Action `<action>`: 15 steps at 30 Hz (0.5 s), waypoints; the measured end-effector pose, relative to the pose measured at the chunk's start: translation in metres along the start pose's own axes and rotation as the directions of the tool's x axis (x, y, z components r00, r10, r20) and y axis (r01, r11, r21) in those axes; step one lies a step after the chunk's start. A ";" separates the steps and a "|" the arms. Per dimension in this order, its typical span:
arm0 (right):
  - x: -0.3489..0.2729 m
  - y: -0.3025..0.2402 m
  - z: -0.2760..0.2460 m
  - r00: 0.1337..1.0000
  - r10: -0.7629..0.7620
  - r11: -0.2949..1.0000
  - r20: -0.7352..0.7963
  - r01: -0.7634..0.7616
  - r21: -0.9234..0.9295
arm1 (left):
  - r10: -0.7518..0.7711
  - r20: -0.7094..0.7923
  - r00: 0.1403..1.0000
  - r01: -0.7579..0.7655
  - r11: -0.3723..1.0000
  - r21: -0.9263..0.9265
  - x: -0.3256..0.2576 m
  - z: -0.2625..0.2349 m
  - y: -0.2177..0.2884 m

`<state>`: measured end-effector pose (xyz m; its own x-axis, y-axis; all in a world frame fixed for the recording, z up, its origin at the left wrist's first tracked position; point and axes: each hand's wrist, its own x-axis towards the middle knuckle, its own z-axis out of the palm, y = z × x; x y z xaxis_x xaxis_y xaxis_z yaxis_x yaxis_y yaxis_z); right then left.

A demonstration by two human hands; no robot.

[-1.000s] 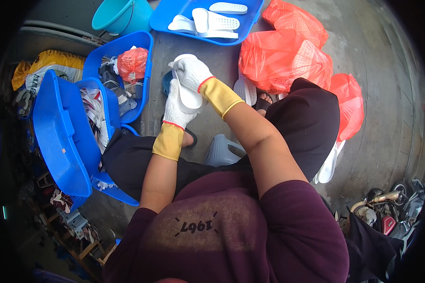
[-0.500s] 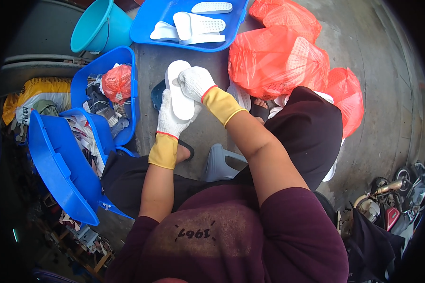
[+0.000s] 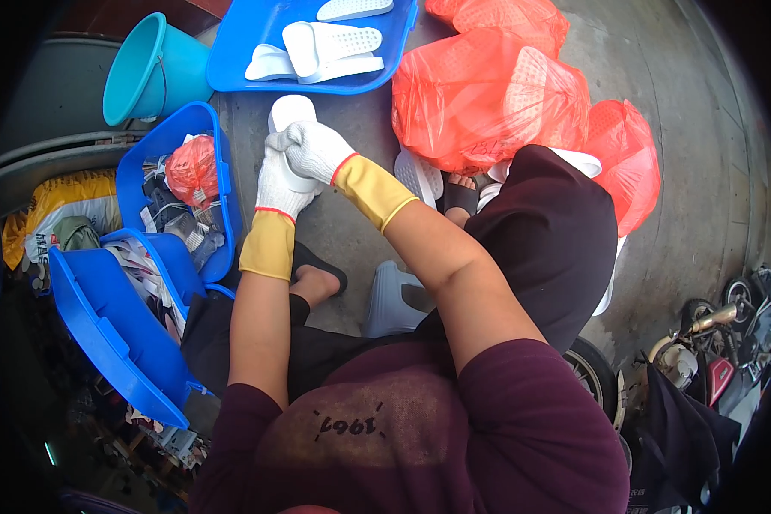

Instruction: Applying a liquid treatment or adhesive to white shoe soles and sorting them into bins.

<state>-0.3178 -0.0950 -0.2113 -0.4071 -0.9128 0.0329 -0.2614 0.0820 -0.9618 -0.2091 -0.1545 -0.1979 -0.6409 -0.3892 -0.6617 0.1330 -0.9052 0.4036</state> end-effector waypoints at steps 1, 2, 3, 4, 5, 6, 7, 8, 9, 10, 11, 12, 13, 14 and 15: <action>0.007 -0.003 -0.006 0.998 0.044 0.998 0.045 -0.041 -0.048 | 0.056 0.051 0.997 -0.053 0.996 -0.070 0.024 -0.009 0.014; 0.015 -0.009 -0.011 0.991 0.089 0.992 0.097 -0.080 -0.093 | 0.119 0.089 0.989 -0.106 0.984 -0.145 0.048 -0.022 0.028; 0.016 -0.032 -0.021 0.969 0.153 0.988 0.195 -0.147 -0.041 | 0.397 0.199 0.896 -0.444 0.794 0.415 0.058 -0.038 0.047; 0.024 -0.005 -0.037 0.985 0.101 0.995 0.138 -0.100 -0.013 | 0.470 0.473 0.745 -0.625 0.245 0.741 0.080 -0.021 0.054; 0.036 0.013 -0.059 0.985 -0.073 0.997 0.159 0.066 0.046 | 0.458 0.473 0.753 -0.622 0.260 0.738 0.099 -0.010 0.069; 0.055 0.021 -0.075 0.967 0.089 0.972 0.238 -0.032 -0.234 | 0.461 0.484 0.743 -0.658 0.378 0.651 0.114 -0.004 0.092; 0.051 0.006 -0.069 0.951 0.134 0.982 0.280 -0.165 0.090 | 0.499 0.461 0.734 -0.676 0.469 0.569 0.113 -0.019 0.128; 0.054 0.014 -0.074 0.932 0.249 0.967 0.263 -0.253 -0.019 | 0.518 0.464 0.718 -0.695 0.562 0.448 0.117 -0.015 0.146; 0.043 0.070 -0.113 0.832 0.465 0.880 0.301 -0.471 -0.057 | 0.429 0.193 0.882 -0.416 0.903 -0.104 0.126 0.032 0.105; 0.036 0.105 -0.131 0.710 0.602 0.779 0.366 -0.623 -0.072 | 0.415 0.207 0.886 -0.399 0.910 -0.117 0.127 0.044 0.085; 0.027 0.125 -0.133 0.585 0.694 0.692 0.420 -0.704 -0.160 | 0.508 0.077 0.858 -0.512 0.858 0.035 0.126 0.040 0.076; 0.023 0.139 -0.133 0.443 0.772 0.590 0.456 -0.766 -0.255 | 0.601 -0.038 0.798 -0.584 0.787 0.199 0.124 0.036 0.061; 0.018 0.129 -0.103 0.475 0.727 0.687 0.496 -0.486 -0.541 | 0.644 -0.075 0.761 -0.577 0.725 0.377 0.111 0.009 0.046; 0.016 0.107 -0.071 0.505 0.654 0.692 0.564 -0.098 -0.715 | 0.579 -0.164 0.798 -0.467 0.767 0.440 0.102 -0.035 0.041; -0.002 0.161 -0.093 0.435 0.707 0.674 0.558 -0.177 -0.717 | 0.492 -0.062 0.868 -0.427 0.806 0.411 0.110 -0.027 -0.019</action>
<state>-0.4409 -0.0429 -0.3405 0.1262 -0.5623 -0.8173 -0.7318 0.5035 -0.4594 -0.2615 -0.1844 -0.2950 -0.4441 -0.7938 -0.4155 0.0697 -0.4930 0.8673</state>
